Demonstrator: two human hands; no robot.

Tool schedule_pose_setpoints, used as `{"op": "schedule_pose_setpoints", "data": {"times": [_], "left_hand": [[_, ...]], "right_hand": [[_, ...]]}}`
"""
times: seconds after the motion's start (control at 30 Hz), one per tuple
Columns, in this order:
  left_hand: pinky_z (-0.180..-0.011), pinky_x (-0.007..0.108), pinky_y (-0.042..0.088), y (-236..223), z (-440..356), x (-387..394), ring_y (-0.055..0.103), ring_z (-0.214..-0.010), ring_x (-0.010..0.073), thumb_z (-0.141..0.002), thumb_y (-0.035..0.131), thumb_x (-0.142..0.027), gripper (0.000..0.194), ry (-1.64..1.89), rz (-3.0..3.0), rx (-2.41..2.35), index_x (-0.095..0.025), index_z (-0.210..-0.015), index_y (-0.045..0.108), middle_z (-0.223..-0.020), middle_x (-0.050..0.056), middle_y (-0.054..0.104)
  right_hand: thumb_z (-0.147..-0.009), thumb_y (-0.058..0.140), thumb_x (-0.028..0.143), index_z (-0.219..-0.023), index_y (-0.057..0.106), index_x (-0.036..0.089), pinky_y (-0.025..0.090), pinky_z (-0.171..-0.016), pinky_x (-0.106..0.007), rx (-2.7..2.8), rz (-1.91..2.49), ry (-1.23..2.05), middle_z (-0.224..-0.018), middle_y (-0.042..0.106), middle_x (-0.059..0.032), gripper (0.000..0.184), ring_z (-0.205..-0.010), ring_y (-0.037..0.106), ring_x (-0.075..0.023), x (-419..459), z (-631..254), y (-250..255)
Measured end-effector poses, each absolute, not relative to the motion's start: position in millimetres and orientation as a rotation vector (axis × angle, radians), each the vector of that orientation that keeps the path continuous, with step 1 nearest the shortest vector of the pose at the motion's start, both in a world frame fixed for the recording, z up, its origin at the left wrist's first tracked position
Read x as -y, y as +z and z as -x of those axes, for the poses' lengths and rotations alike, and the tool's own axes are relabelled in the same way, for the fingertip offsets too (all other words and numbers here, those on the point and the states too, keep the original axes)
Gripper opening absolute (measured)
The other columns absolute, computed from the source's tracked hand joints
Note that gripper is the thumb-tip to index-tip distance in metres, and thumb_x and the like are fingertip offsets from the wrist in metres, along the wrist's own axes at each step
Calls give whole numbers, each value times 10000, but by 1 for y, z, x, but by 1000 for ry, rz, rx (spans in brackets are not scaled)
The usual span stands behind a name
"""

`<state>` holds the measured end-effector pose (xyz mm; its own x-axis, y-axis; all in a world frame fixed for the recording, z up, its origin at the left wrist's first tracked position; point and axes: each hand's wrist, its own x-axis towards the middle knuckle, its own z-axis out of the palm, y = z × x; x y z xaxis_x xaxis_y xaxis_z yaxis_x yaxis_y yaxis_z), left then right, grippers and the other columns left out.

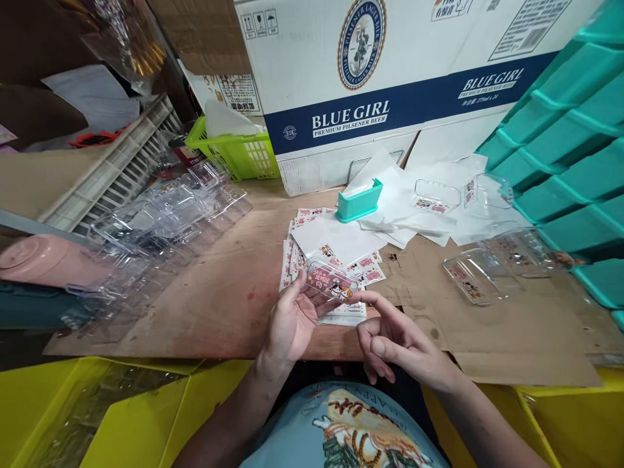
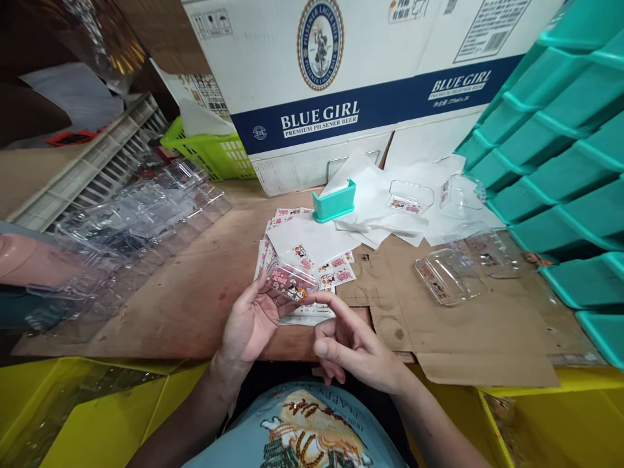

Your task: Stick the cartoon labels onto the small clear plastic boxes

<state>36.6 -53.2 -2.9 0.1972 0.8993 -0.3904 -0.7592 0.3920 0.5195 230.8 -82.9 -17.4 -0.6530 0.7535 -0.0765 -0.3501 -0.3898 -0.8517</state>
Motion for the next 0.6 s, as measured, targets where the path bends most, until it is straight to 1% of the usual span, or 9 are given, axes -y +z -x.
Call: {"op": "schedule_pose_setpoints", "data": {"times": [0.37, 0.6], "left_hand": [[-1007, 431, 515, -5, -35, 52, 714, -1025, 235, -941, 551, -328, 255, 1187, -248, -714, -144, -971, 725, -1017, 84, 774], [-1005, 443, 518, -5, -35, 52, 715, -1022, 241, -946, 543, -331, 269, 1186, -249, -699, -136, -985, 725, -1035, 95, 770]], "right_hand": [[-955, 610, 327, -1440, 277, 238, 530, -516, -258, 1140, 672, 2068, -647, 491, 90, 594, -437, 428, -46, 79, -232, -20], [-959, 603, 325, -1447, 263, 216, 520, -512, -254, 1159, 700, 2065, -619, 492, 95, 605, -430, 407, -48, 78, -231, -19]]}}
